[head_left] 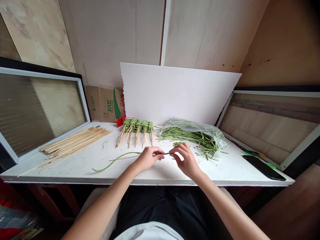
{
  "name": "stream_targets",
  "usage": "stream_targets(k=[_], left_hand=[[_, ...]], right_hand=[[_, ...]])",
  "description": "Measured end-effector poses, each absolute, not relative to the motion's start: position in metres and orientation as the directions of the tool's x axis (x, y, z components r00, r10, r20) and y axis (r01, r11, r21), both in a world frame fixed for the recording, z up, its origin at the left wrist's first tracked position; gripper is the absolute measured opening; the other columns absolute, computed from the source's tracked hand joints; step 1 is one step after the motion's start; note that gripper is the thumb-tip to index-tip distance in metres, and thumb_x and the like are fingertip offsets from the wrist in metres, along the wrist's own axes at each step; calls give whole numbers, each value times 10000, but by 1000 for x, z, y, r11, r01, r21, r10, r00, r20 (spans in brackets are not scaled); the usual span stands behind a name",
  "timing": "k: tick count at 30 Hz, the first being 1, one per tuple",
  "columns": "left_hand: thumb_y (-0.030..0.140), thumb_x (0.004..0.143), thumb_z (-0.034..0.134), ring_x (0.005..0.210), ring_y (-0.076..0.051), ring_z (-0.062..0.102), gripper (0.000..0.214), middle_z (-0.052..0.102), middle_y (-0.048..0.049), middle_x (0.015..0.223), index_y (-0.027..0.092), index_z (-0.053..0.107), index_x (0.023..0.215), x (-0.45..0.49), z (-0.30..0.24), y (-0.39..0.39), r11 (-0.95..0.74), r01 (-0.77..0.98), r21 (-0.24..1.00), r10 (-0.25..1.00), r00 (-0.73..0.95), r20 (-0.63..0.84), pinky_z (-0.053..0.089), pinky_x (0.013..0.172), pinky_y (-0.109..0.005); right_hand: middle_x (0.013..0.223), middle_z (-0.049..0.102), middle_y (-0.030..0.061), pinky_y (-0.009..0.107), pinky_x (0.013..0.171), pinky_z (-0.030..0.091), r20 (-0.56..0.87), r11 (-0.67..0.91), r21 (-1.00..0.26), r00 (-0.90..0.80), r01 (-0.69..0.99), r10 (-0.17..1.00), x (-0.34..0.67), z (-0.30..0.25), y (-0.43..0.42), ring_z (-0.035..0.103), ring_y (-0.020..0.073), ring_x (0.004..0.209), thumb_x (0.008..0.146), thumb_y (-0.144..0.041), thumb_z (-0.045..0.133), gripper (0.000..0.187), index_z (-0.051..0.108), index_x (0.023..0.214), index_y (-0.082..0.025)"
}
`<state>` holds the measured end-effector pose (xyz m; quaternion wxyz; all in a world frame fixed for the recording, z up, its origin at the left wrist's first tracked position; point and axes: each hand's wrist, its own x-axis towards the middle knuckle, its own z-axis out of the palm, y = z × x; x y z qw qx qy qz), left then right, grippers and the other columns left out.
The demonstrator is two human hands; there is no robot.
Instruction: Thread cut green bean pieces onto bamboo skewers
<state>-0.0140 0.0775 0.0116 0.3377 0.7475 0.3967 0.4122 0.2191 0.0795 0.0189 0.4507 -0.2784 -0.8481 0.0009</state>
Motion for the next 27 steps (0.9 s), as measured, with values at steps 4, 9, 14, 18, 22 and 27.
stream_targets(k=[4, 9, 14, 18, 22, 27], left_hand=[[262, 902, 727, 841, -189, 696, 141, 792, -57, 910, 183, 802, 991, -11, 12, 76, -519, 354, 778, 849, 314, 424, 524, 801, -299], [194, 889, 717, 835, -183, 693, 97, 792, -42, 910, 201, 808, 920, -5, 13, 70, -588, 361, 723, 803, 361, 473, 522, 802, -286], [187, 903, 703, 869, -189, 698, 119, 805, -25, 911, 219, 812, 866, -3, 20, 63, -630, 372, 681, 774, 374, 512, 509, 884, -298], [122, 893, 658, 840, -188, 701, 210, 804, -18, 832, 223, 811, 790, -2, 21, 63, -675, 387, 629, 735, 436, 520, 506, 927, -313], [65, 857, 620, 785, -181, 702, 254, 800, -34, 789, 201, 818, 775, -4, 18, 66, -678, 343, 650, 725, 459, 514, 535, 864, -304], [141, 885, 644, 737, -165, 685, 181, 782, -50, 796, 175, 820, 861, -6, 16, 69, -581, 261, 771, 791, 405, 459, 556, 752, -278]], right_hand=[[980, 689, 90, 454, 850, 499, 747, 849, -239, -470, 471, 470, 219, 19, 79, 579, 278, 956, 1005, -256, 645, 111, 712, 1091, -272], [951, 696, 85, 448, 822, 503, 734, 873, -222, -515, 434, 443, 216, 17, 77, 567, 270, 921, 1018, -239, 616, 154, 726, 1116, -285], [911, 684, 78, 440, 827, 495, 745, 875, -279, -486, 396, 458, 213, 20, 73, 558, 265, 923, 1004, -158, 581, 186, 726, 1014, -273], [845, 678, 62, 426, 806, 481, 723, 850, -403, -452, 340, 523, 209, 20, 71, 568, 258, 895, 972, -119, 575, 216, 719, 895, -261], [787, 682, 49, 422, 825, 476, 668, 799, -548, -445, 249, 597, 206, 18, 71, 591, 250, 864, 979, -255, 656, 182, 725, 811, -248], [834, 714, 64, 409, 807, 494, 650, 760, -603, -404, 241, 644, 217, 16, 81, 620, 253, 870, 941, -455, 735, 213, 789, 898, -254]])
